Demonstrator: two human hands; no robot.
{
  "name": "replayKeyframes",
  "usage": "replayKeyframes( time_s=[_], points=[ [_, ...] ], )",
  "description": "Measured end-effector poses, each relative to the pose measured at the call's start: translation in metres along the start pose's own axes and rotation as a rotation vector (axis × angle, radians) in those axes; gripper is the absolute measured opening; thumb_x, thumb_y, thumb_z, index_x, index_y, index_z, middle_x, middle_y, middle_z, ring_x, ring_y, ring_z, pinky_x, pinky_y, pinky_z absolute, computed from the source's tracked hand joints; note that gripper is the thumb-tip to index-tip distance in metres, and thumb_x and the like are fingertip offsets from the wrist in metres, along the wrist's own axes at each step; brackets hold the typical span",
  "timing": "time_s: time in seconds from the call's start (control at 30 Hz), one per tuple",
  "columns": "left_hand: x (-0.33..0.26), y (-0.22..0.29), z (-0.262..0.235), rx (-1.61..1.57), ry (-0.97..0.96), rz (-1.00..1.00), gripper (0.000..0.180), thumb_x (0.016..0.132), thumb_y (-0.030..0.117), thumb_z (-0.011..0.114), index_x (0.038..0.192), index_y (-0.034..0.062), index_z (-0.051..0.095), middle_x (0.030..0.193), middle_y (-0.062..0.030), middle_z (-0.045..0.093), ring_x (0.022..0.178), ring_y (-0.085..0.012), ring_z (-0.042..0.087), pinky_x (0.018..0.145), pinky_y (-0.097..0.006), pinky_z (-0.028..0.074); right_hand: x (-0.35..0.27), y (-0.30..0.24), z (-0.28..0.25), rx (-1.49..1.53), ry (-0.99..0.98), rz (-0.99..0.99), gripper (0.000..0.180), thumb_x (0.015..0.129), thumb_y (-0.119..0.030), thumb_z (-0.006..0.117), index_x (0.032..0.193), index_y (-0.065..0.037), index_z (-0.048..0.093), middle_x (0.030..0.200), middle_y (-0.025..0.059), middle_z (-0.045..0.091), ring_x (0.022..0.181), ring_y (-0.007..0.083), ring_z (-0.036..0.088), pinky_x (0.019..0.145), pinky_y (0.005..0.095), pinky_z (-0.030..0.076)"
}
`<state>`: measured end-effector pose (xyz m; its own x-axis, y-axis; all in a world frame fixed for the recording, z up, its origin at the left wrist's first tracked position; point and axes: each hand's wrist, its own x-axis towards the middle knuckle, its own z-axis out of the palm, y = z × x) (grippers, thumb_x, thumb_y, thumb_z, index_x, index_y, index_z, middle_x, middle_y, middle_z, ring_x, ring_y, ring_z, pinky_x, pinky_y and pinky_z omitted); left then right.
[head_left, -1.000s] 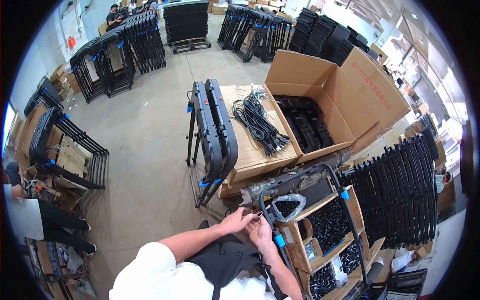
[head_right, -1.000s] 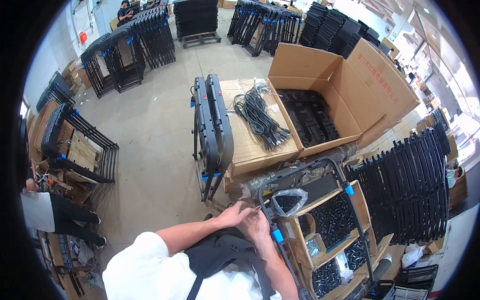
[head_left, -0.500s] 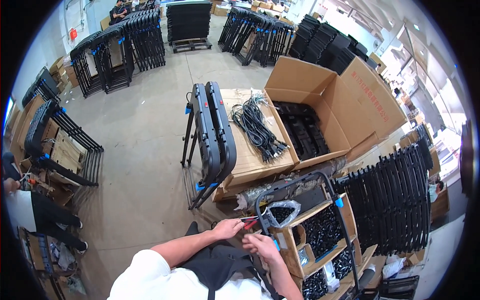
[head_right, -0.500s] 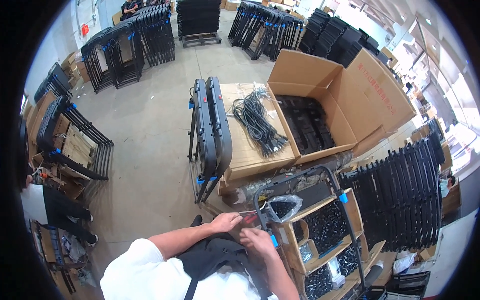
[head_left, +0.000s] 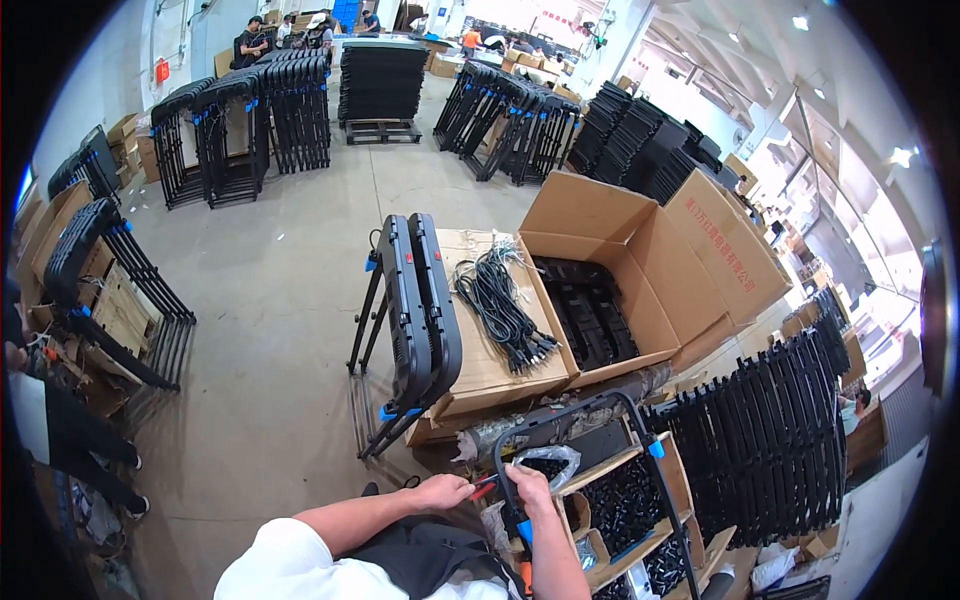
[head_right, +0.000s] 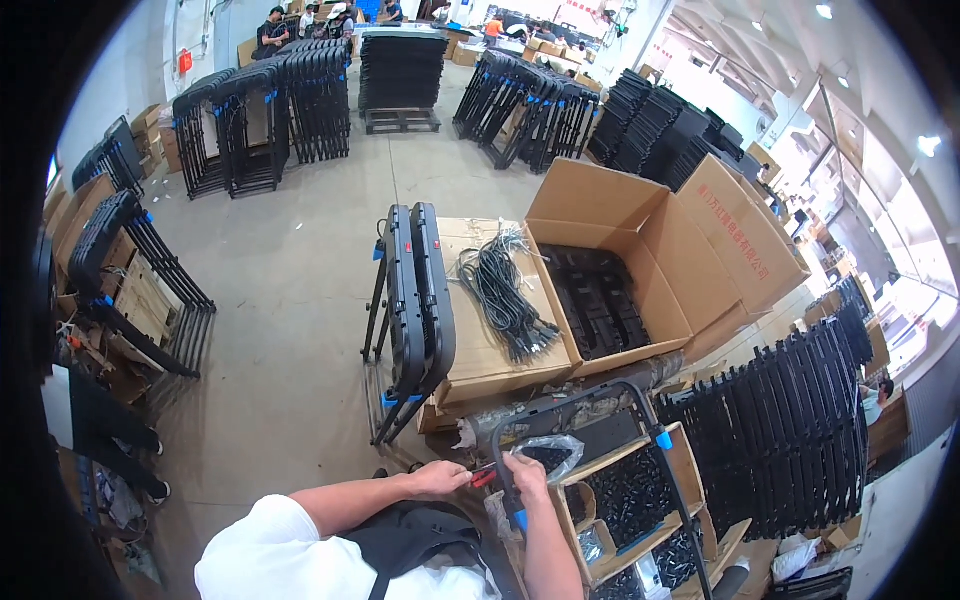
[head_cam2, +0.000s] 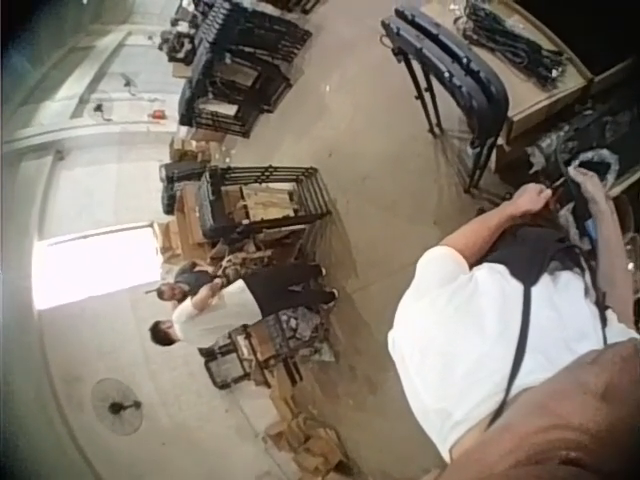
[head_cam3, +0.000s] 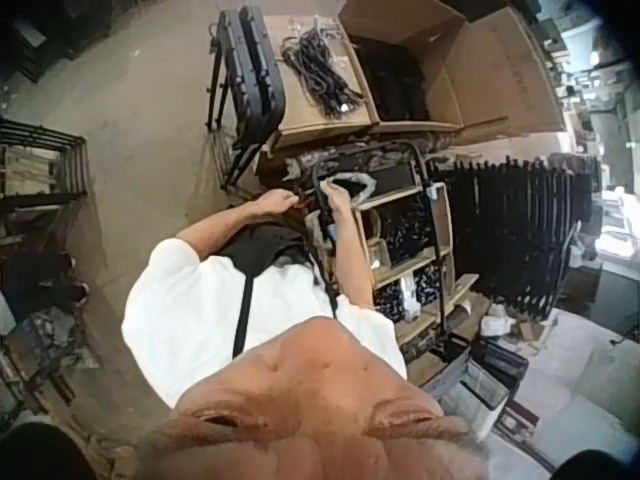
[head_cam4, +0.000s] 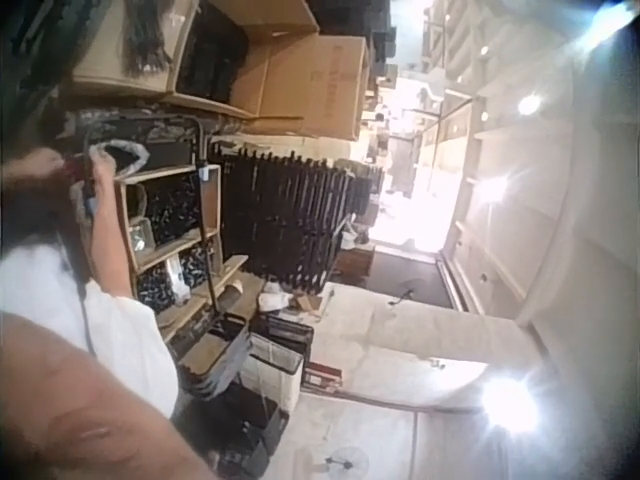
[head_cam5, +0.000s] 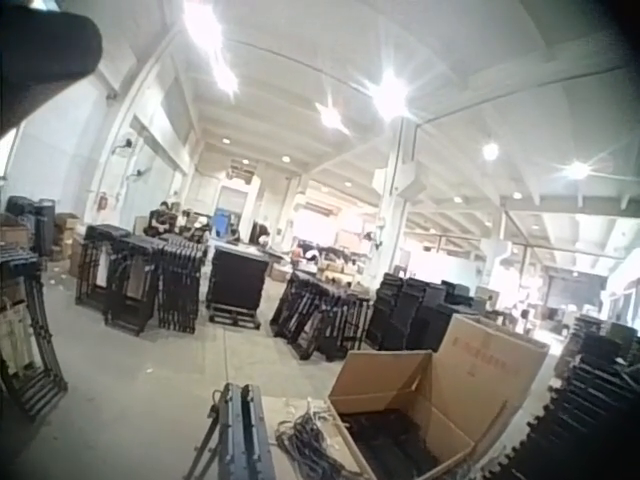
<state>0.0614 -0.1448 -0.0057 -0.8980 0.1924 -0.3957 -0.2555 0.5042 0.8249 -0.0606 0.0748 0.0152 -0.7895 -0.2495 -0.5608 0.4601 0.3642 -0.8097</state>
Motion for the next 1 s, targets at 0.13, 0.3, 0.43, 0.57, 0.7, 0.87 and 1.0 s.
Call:
replayKeyframes(
  time_s=[0.13, 0.3, 0.43, 0.57, 0.7, 0.87, 1.0],
  points=[
    [-0.002, -0.008, 0.003, -0.153, -0.03, 0.006, 0.044, 0.106, 0.045, 0.048, 0.108, 0.0112, 0.076, 0.094, -0.0106, 0.074, 0.09, -0.024, 0.07, 0.085, -0.04, 0.053, -0.006, -0.02, 0.003, 0.07, -0.078, 0.022, 0.022, 0.098, -0.021, 0.071, 0.102, 0.0, 0.076, 0.089, 0.0044, 0.074, 0.074, 0.0132, 0.069, 0.068, 0.0287, 0.054],
    [-0.007, 0.001, -0.022, -0.237, 0.058, -0.009, 0.035, 0.098, 0.036, 0.057, 0.101, 0.0069, 0.075, 0.094, -0.0137, 0.074, 0.091, -0.0267, 0.071, 0.083, -0.04, 0.055, 0.012, 0.002, 0.003, 0.272, 0.014, -0.099, 0.013, 0.096, -0.014, 0.067, 0.099, -0.003, 0.074, 0.091, 0.0046, 0.072, 0.082, 0.0186, 0.065, 0.078, 0.0343, 0.052],
    [-0.002, 0.003, -0.035, -0.156, 0.011, 0.049, 0.033, 0.101, 0.03, 0.052, 0.112, 0.0033, 0.068, 0.091, -0.0112, 0.072, 0.085, -0.024, 0.07, 0.08, -0.039, 0.055, 0.011, -0.007, 0.005, 0.345, 0.267, -0.099, 0.018, 0.103, -0.022, 0.062, 0.1, -0.008, 0.073, 0.083, 0.0009, 0.068, 0.07, 0.009, 0.06, 0.063, 0.0269, 0.045],
    [0.009, 0.019, -0.027, -0.274, -0.027, 0.157, 0.033, 0.104, 0.026, 0.051, 0.119, 0.0004, 0.065, 0.091, -0.0081, 0.069, 0.085, -0.0203, 0.067, 0.082, -0.036, 0.054, 0.015, 0.004, -0.011, 0.661, 0.559, -0.216, 0.02, 0.106, -0.026, 0.061, 0.105, -0.008, 0.069, 0.083, -0.0011, 0.066, 0.064, 0.0082, 0.06, 0.056, 0.0232, 0.047],
    [0.013, 0.02, -0.03, -0.237, -0.116, 0.056, 0.034, 0.105, 0.028, 0.049, 0.12, 0.0021, 0.065, 0.091, -0.0079, 0.069, 0.086, -0.0199, 0.066, 0.083, -0.035, 0.053, 0.012, -0.013, -0.008, 0.674, 0.685, -0.257, 0.019, 0.104, -0.024, 0.063, 0.101, -0.007, 0.072, 0.08, -0.0028, 0.065, 0.065, 0.0059, 0.056, 0.058, 0.0227, 0.043],
    [0.013, 0.037, -0.031, -0.352, -0.164, -0.034, 0.03, 0.106, 0.026, 0.05, 0.114, 0.0017, 0.066, 0.085, -0.0056, 0.067, 0.08, -0.0188, 0.064, 0.077, -0.035, 0.052, 0.03, -0.035, -0.024, 0.524, 0.68, -0.277, 0.021, 0.104, -0.022, 0.062, 0.101, -0.004, 0.072, 0.081, -0.0023, 0.065, 0.066, 0.0064, 0.054, 0.059, 0.0243, 0.042],
    [0.03, 0.04, -0.01, -0.328, -0.005, 0.064, 0.029, 0.106, 0.024, 0.049, 0.109, 0.0007, 0.066, 0.084, -0.0044, 0.066, 0.077, -0.0152, 0.063, 0.074, -0.033, 0.052, 0.06, -0.048, -0.056, 0.359, 0.658, -0.315, 0.026, 0.101, -0.024, 0.066, 0.109, 0.0, 0.073, 0.087, 0.0012, 0.068, 0.071, 0.008, 0.056, 0.063, 0.0244, 0.044]
  ],
)
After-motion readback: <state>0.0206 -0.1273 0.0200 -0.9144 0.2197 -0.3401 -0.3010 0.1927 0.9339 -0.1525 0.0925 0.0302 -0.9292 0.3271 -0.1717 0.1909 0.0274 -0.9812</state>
